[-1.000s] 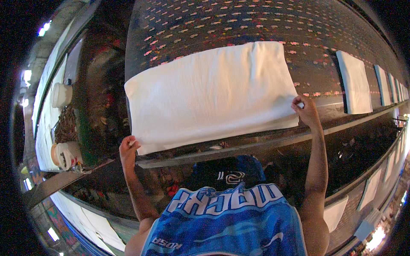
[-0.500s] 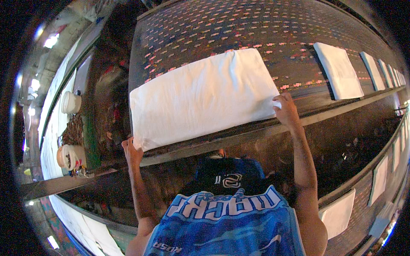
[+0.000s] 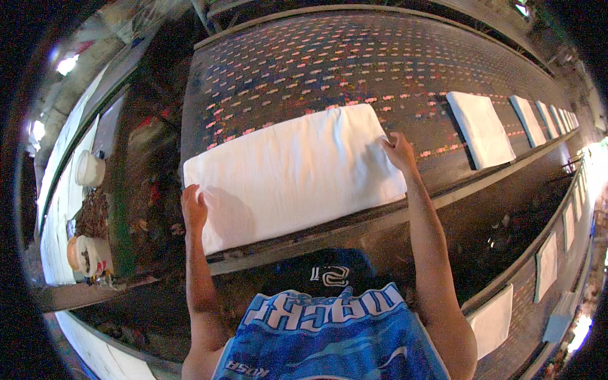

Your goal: The person folds white towels on a long metal table. They smooth and fold each towel into a compact rectangle, then place it on the table next to other folded towels.

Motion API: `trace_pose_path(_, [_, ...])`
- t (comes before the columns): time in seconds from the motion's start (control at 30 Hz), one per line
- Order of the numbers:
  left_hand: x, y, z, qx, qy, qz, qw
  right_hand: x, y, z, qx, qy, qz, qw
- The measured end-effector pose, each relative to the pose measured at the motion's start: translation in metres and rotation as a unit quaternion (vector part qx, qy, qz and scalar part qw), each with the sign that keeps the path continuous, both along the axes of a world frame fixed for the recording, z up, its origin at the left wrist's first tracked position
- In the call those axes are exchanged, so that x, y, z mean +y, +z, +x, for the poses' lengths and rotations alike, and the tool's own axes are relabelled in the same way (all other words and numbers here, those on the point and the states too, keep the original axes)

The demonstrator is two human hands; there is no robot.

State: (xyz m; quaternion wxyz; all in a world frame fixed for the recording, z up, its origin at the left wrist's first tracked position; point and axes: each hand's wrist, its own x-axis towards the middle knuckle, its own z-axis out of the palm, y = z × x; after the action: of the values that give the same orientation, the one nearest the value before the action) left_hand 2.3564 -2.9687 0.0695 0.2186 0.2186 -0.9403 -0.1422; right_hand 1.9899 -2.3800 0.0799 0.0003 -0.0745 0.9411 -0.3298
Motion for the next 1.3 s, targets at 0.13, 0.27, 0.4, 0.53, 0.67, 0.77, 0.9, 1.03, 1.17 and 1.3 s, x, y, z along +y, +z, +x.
trace_pose_path(0.13, [-0.061, -0.015, -0.052, -0.016, 0.005, 0.006, 1.000, -0.021, -0.017, -0.068, 0.045, -0.031, -0.024, 0.998])
trace_pose_path(0.27, [-0.124, -0.035, -0.090, -0.034, -0.037, -0.017, 0.999, -0.045, -0.027, -0.139, -0.054, -0.021, -0.069, 0.996])
trace_pose_path(0.4, [-0.135, -0.025, -0.100, -0.140, -0.074, -0.022, 0.987, -0.080, -0.028, -0.141, 0.009, -0.017, -0.104, 0.994])
trace_pose_path(0.53, [-0.159, -0.019, -0.098, -0.087, -0.141, 0.034, 0.986, -0.083, -0.025, -0.150, -0.083, -0.053, -0.135, 0.986])
trace_pose_path(0.67, [-0.166, -0.005, -0.103, -0.118, -0.072, 0.161, 0.977, -0.050, -0.044, -0.159, -0.020, -0.068, -0.217, 0.974])
trace_pose_path(0.77, [-0.169, -0.010, -0.101, -0.111, -0.087, 0.147, 0.979, -0.063, -0.052, -0.158, -0.007, -0.103, -0.256, 0.961])
trace_pose_path(0.9, [-0.167, -0.013, -0.108, -0.129, -0.070, 0.145, 0.978, -0.056, -0.057, -0.154, 0.083, -0.112, -0.135, 0.981])
trace_pose_path(1.03, [-0.168, -0.005, -0.092, -0.080, -0.031, 0.188, 0.978, -0.068, -0.034, -0.138, 0.059, -0.085, -0.064, 0.993])
trace_pose_path(1.17, [-0.141, 0.005, -0.093, -0.007, 0.000, 0.165, 0.986, -0.059, -0.020, -0.124, -0.013, -0.061, 0.014, 0.998])
trace_pose_path(1.3, [-0.155, -0.024, -0.094, -0.059, -0.001, 0.033, 0.998, -0.063, -0.016, -0.131, 0.044, -0.040, 0.079, 0.995])
